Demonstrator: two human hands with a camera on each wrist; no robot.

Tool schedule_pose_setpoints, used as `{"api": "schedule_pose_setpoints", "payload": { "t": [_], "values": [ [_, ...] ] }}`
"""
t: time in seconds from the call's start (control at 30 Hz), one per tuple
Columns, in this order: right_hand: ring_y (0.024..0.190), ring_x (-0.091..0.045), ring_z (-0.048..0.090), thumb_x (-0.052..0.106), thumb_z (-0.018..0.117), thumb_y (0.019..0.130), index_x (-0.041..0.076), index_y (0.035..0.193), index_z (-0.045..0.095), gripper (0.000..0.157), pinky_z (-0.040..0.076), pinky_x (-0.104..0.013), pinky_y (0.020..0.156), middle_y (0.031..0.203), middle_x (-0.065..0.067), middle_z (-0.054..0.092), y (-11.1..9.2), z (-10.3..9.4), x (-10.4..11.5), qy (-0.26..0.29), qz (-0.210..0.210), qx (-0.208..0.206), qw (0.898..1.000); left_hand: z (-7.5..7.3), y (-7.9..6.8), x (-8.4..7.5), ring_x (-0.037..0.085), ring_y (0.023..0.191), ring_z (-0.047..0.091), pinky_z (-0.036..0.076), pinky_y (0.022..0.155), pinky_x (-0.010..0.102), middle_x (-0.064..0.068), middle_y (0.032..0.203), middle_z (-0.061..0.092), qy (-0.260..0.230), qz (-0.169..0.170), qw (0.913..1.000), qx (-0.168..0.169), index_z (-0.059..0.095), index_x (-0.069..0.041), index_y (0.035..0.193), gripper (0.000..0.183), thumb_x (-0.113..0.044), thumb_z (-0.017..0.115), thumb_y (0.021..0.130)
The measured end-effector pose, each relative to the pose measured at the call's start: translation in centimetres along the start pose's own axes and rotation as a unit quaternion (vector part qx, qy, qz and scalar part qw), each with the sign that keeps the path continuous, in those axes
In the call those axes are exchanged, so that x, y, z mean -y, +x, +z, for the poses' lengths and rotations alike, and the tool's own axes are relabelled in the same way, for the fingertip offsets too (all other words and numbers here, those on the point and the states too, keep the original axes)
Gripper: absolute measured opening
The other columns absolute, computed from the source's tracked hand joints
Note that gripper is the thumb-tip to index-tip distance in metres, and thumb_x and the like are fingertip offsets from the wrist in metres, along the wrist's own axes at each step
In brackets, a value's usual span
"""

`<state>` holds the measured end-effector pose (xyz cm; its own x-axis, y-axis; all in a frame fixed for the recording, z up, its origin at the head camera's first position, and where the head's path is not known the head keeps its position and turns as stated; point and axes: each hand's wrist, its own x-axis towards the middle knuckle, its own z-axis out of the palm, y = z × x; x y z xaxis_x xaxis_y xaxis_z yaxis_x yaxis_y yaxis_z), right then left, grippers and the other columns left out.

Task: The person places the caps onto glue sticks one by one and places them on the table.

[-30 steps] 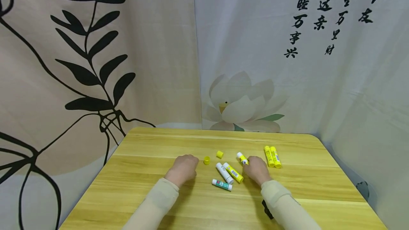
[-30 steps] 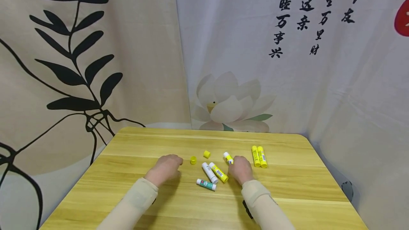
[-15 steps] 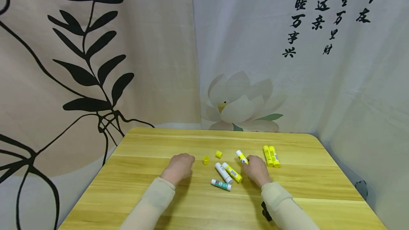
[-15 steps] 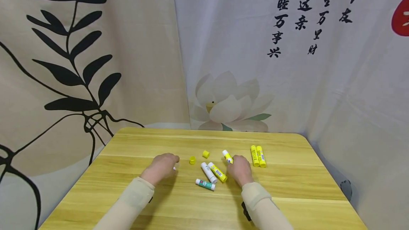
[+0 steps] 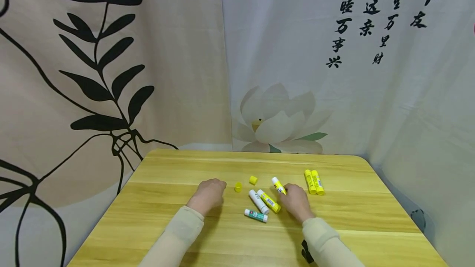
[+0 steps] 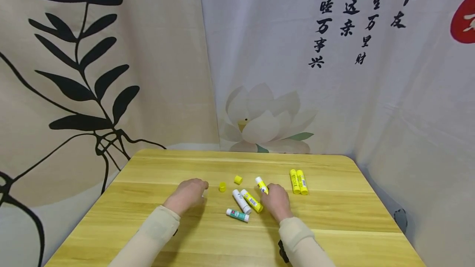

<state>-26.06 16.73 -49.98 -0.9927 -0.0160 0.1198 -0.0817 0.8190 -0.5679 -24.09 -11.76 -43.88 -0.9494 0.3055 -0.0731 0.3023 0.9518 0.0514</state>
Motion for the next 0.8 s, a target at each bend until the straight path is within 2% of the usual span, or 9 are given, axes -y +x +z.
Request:
{"api": "schedule_pose_setpoints", "payload": {
  "t": [0.3, 0.6, 0.8],
  "values": [
    [0.079, -0.023, 0.06, 0.017, 0.067, 0.089, -0.006, 0.108, 0.069, 0.03, 0.053, -0.046, 0.075, 0.097, -0.015, 0.07, -0.6, 0.1, 0.3, 0.002, -0.003, -0.016, 1.0, 0.3, 1.2, -0.8, 0.022, 0.094, 0.065, 0.055, 0.08, 0.037, 0.006, 0.1, 0.068, 0.009, 0.004, 0.9998, 0.016, 0.068, -0.009, 0.106, 0.022, -0.009, 0.076, 0.085],
    [0.079, -0.022, 0.059, 0.016, 0.067, 0.09, -0.006, 0.111, 0.069, 0.031, 0.051, -0.042, 0.072, 0.097, -0.014, 0.07, -1.0, -0.1, 0.6, 0.035, 0.01, -0.026, 0.999, -0.2, 2.1, -1.2, 0.019, 0.084, 0.063, 0.055, 0.076, 0.035, 0.004, 0.091, 0.067, 0.019, 0.024, 0.9995, 0.002, 0.067, -0.009, 0.101, 0.014, -0.006, 0.072, 0.087],
    [0.074, -0.021, 0.057, 0.014, 0.066, 0.088, -0.005, 0.109, 0.069, 0.028, 0.049, -0.036, 0.066, 0.093, -0.011, 0.07, -1.5, -0.3, 0.9, 0.057, 0.011, -0.033, 0.998, -0.1, 2.2, -1.0, 0.02, 0.084, 0.064, 0.055, 0.076, 0.035, 0.004, 0.088, 0.066, 0.014, 0.018, 0.9997, 0.003, 0.066, -0.009, 0.099, 0.014, -0.01, 0.074, 0.088]
  ]
}}
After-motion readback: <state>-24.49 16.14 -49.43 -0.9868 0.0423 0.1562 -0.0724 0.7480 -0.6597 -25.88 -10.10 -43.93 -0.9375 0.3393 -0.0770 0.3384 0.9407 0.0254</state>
